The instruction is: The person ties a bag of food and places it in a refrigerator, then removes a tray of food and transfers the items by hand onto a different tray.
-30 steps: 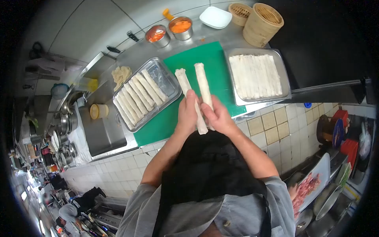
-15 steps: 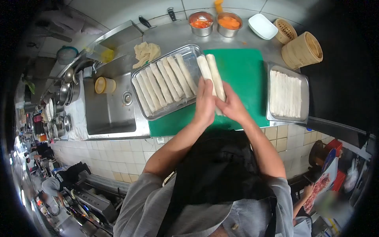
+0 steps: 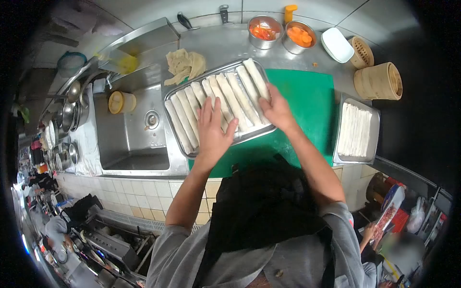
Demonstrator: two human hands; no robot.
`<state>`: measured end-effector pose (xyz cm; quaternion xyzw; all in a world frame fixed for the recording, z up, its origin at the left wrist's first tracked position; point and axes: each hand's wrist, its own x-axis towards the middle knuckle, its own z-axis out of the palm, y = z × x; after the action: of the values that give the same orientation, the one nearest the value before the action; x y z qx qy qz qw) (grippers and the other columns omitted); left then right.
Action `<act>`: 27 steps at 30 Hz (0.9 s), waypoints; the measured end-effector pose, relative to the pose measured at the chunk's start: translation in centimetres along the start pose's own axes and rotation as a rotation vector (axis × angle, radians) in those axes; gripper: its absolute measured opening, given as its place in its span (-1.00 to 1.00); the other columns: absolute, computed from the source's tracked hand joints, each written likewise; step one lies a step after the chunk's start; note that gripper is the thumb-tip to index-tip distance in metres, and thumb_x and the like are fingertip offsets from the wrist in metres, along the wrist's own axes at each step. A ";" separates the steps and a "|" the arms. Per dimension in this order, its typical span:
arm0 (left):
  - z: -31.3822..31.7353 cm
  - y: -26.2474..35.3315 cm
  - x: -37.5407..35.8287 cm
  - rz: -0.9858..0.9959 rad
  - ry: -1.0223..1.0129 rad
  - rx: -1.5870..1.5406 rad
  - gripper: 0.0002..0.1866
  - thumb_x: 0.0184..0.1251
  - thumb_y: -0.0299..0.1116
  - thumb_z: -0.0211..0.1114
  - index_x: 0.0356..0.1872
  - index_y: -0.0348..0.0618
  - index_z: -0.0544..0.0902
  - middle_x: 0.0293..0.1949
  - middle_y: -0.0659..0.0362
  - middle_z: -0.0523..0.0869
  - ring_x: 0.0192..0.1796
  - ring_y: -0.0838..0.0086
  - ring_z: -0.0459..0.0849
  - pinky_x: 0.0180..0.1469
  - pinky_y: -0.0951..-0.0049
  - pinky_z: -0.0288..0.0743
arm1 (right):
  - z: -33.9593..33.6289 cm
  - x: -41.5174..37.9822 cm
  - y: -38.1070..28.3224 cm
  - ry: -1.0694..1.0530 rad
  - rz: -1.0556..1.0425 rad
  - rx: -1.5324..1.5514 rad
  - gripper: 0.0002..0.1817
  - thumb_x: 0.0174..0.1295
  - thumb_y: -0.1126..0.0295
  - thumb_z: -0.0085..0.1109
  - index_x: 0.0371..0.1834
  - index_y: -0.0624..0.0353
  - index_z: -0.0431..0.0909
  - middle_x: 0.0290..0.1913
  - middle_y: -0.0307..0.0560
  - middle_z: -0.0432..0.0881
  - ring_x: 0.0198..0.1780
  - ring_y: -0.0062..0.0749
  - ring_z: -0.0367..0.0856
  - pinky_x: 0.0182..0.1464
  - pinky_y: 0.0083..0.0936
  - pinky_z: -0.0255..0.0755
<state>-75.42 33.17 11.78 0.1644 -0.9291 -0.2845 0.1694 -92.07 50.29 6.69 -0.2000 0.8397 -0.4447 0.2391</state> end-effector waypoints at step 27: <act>5.3 2.1 3.2 0.333 -0.421 0.148 -0.25 0.41 0.03 0.24 0.54 -0.07 0.32 0.55 -0.14 0.24 0.60 -0.10 0.12 0.61 -0.19 -0.13 | -3.9 -3.1 -1.6 0.018 -0.325 -0.284 -0.57 0.39 0.44 0.21 0.31 0.29 0.50 0.13 0.20 0.64 0.12 0.11 0.64 0.19 -0.18 0.54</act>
<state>-80.83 36.04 9.60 -0.0415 -0.9764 -0.2117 0.0048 -91.65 53.69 10.66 -0.3607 0.8527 -0.3563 0.1260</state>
